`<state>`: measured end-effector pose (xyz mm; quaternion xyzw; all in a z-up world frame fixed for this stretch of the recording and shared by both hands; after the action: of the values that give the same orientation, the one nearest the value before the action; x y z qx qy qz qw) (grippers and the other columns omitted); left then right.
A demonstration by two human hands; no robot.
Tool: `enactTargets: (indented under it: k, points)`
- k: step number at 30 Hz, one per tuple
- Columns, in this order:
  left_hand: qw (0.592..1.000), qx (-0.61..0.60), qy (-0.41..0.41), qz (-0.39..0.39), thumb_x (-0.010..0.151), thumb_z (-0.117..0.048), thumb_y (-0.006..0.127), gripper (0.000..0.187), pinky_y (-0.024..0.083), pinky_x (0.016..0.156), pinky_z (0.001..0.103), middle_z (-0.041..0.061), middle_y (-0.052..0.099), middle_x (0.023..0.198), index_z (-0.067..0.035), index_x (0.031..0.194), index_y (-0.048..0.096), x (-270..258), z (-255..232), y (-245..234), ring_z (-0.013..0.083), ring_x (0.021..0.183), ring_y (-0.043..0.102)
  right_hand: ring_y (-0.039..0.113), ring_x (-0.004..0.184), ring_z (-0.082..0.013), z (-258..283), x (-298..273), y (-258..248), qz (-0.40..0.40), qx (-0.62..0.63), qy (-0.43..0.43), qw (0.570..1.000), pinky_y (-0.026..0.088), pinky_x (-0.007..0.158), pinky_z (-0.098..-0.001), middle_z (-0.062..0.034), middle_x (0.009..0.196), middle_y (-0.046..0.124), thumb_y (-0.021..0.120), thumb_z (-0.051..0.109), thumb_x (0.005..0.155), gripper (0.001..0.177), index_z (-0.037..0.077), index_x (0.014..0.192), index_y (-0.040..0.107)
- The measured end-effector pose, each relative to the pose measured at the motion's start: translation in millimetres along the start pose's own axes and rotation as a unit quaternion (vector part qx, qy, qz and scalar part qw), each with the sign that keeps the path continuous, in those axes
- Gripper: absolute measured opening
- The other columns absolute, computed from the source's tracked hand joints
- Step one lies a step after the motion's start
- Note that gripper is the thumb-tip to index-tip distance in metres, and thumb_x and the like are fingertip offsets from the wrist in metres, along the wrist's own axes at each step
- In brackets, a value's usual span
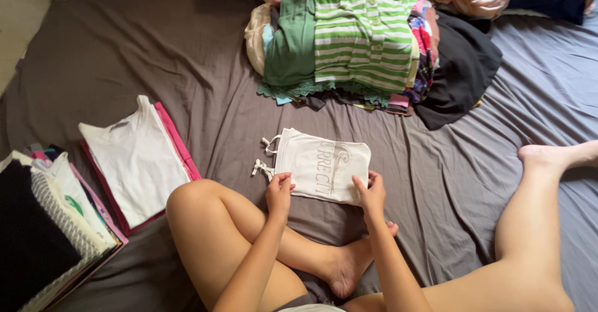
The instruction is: The person picks up a white tank top from a pile of laundry on a bed, spreads it flat, folds both sides inward, and then folds it in half before placing it onto a stack. They then reach for a green and white striped shirt from the pile and begin spreading it out.
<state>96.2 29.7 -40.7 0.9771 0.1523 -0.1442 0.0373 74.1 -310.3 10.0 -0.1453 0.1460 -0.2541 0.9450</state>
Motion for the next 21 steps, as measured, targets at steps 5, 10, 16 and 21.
enactTargets:
  k: [5,10,16,21]
  points:
    - [0.98,-0.119,-0.127,0.101,0.098,-0.028,0.06,0.043,0.056,0.088,0.039,0.015,0.069,0.116,0.001,0.131,0.058,16,67,29,0.0257,0.101,0.069,0.069,0.079,-0.0167,-8,13,30,0.127,0.116,0.143,0.975,0.054,0.071,-0.0332,-0.0091,0.096,0.075,0.08,0.024,0.085,0.044,-0.004,0.117,0.068]
    - [0.896,-0.25,-0.324,0.17,0.1,-0.062,0.048,0.088,0.049,0.11,0.051,0.026,0.052,0.141,0.005,0.153,0.028,13,51,61,0.0421,0.131,0.057,0.067,0.084,-0.0121,92,6,44,0.252,0.126,-0.048,0.958,0.056,0.073,-0.0295,-0.0059,0.098,0.075,0.071,0.013,0.095,0.022,-0.001,0.111,0.071]
    - [0.823,-0.332,-0.213,0.409,0.09,-0.081,0.032,0.101,0.042,0.114,0.053,0.021,0.046,0.153,-0.007,0.158,0.034,-25,-167,150,0.0384,0.136,0.051,0.062,0.093,-0.0289,290,-105,-5,0.062,-0.266,-0.474,0.837,0.049,0.084,-0.04,-0.0064,0.095,0.066,0.076,0.006,0.078,0.024,0.01,0.101,0.071]
    - [0.794,-0.417,-0.161,0.413,0.096,-0.072,0.043,0.09,0.048,0.111,0.052,0.022,0.055,0.147,-0.002,0.153,0.042,-33,-242,170,0.036,0.13,0.059,0.059,0.093,-0.0262,322,-158,-24,0.01,-0.307,-0.56,0.769,0.046,0.091,-0.0424,-0.0064,0.095,0.058,0.071,0.004,0.08,0.031,0.011,0.111,0.07]
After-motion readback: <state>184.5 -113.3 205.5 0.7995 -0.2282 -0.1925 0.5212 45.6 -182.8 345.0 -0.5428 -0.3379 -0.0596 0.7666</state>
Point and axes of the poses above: each hand's wrist, its own x-axis towards the middle knuckle, its own y-axis out of the palm, z = x × y, the point moved 10 cm from there along x, towards the middle knuckle
